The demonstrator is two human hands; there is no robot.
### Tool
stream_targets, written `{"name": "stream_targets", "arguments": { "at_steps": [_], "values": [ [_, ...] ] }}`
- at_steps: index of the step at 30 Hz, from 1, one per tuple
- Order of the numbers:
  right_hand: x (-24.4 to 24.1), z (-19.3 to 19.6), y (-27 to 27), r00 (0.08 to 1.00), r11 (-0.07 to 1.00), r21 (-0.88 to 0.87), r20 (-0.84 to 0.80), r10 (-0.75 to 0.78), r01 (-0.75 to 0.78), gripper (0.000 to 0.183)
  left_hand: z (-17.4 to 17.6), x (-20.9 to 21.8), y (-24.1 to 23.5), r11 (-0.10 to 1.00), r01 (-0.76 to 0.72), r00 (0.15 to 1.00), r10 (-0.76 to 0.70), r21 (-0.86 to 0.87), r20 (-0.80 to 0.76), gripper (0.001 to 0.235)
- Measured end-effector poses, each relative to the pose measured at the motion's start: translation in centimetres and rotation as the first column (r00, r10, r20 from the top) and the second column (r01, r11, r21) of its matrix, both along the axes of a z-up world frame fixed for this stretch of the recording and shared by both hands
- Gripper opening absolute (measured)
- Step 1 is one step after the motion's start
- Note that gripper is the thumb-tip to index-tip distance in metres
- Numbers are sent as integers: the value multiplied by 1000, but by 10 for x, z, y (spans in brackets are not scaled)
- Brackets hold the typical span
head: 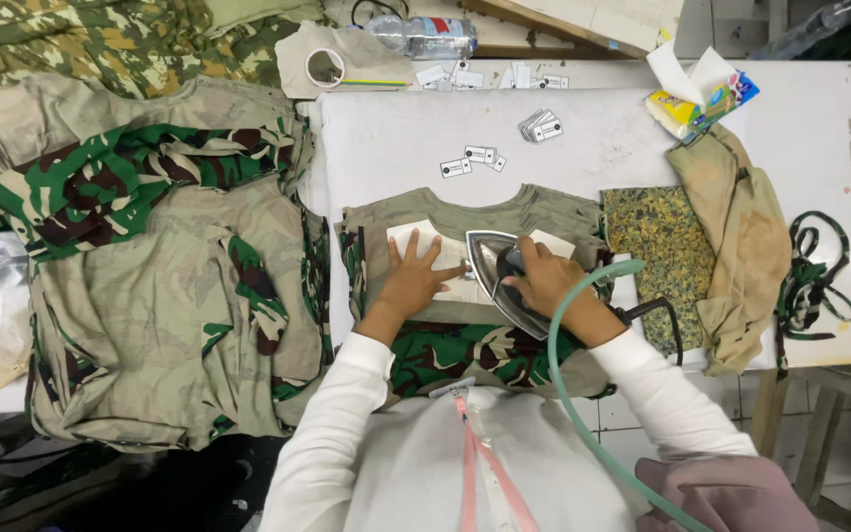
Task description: The person irons a camouflage t-shirt on a white table using a steam iron and a white template. They repeatedly place the template on the shirt, iron over it, and remove it. The person also handles small tags and stacks the finished shirts.
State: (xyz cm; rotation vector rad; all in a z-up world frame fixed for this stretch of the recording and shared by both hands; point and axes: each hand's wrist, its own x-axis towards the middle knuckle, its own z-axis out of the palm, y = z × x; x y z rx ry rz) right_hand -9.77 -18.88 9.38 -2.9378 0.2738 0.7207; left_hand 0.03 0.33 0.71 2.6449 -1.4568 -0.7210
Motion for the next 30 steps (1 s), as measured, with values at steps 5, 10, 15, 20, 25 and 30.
{"name": "stream_targets", "arguments": {
  "at_steps": [5, 10, 15, 20, 25, 30],
  "values": [
    [14, -12, 8, 993, 999, 46, 117, -2, -4, 38, -12, 2, 3, 988, -105, 993, 98, -118, -66, 52],
    [54, -14, 22, 957, 986, 70, 238, -164, 152, 31, -30, -21, 6, 615, -609, 791, 520, -501, -323, 52],
    [22, -9, 26, 975, 995, -19, 201, -94, 99, 35, -6, -46, 5, 128, -938, 324, 648, -321, -689, 69],
    [-17, -25, -20, 906, 923, -65, 226, -357, 380, 43, -15, -22, 25, 101, -973, 223, 648, -208, -728, 75],
    [-51, -14, -23, 759, 868, 173, 426, -492, 466, 45, 40, -17, 72, -151, -941, 193, 496, -303, -847, 81],
    [-52, -15, 12, 855, 990, 10, 505, 118, -143, 38, 0, -11, 196, -570, -739, -23, 554, -359, -832, 79]
  ]
}}
